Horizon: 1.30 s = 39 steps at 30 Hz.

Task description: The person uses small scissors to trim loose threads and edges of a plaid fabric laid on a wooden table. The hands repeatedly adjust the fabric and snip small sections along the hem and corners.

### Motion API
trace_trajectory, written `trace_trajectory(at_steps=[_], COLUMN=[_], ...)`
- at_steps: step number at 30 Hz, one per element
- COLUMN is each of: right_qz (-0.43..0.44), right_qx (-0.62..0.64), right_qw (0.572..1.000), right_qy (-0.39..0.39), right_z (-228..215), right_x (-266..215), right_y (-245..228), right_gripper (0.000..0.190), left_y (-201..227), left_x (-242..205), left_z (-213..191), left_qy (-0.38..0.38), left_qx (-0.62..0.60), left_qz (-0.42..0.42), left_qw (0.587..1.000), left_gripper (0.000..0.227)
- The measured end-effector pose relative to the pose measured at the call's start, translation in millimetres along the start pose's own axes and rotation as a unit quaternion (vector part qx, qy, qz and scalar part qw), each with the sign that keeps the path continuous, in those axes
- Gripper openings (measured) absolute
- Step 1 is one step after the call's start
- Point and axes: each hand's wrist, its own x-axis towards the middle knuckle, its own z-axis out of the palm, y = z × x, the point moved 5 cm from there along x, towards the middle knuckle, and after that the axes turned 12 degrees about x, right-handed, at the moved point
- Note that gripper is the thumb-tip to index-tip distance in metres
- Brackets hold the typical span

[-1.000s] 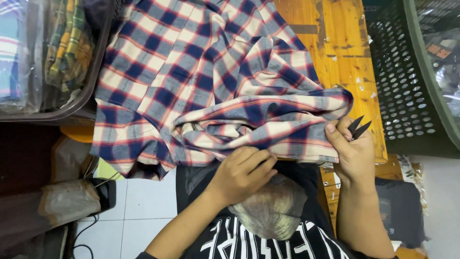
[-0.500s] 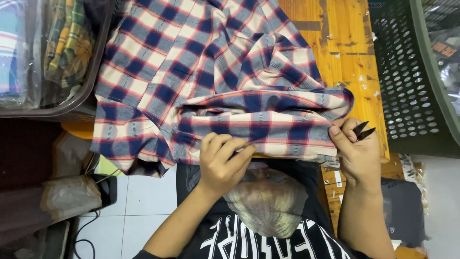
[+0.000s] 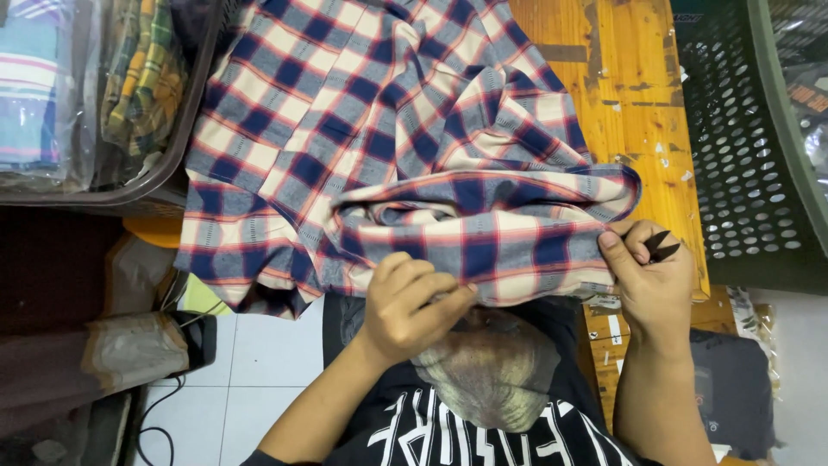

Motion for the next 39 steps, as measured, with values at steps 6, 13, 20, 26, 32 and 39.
trace_trajectory(at_steps=[6, 13, 20, 26, 32, 39], right_qz=[-0.008, -0.016, -0.068, -0.109, -0.251, -0.238], right_qx=[-0.008, -0.041, -0.05, -0.134, -0.131, -0.379], right_qw=[1.0, 0.997, 0.991, 0.949, 0.93, 0.856], right_qy=[-0.021, -0.059, -0.103, -0.265, -0.236, -0.26], right_z=[6.9, 19.8, 28.9, 39.2, 36.5, 40.7], right_x=[-2.7, -13.1, -8.6, -12.8, -5.0, 29.2], right_y=[-11.6, -19.1, -11.1, -24.4, -31.6, -3.1], right_gripper=[0.04, 0.039, 0.047, 0.046, 0.038, 0.041], left_y=[8.9, 14.5, 5.3, 4.4, 1.7, -28.6], left_x=[3.4, 18.3, 20.7, 1.4, -29.0, -27.5], left_z=[-4.5, 7.8, 50.7, 32.8, 18.1, -16.4], left_qy=[-0.015, -0.017, 0.001, -0.181, -0.368, -0.331], left_qx=[-0.031, -0.036, -0.001, -0.077, -0.111, -0.022], left_qz=[0.052, -0.023, -0.026, 0.005, 0.007, -0.029], left_qw=[0.998, 0.999, 1.0, 0.98, 0.923, 0.943], left_gripper=[0.018, 0.015, 0.024, 0.012, 0.007, 0.029])
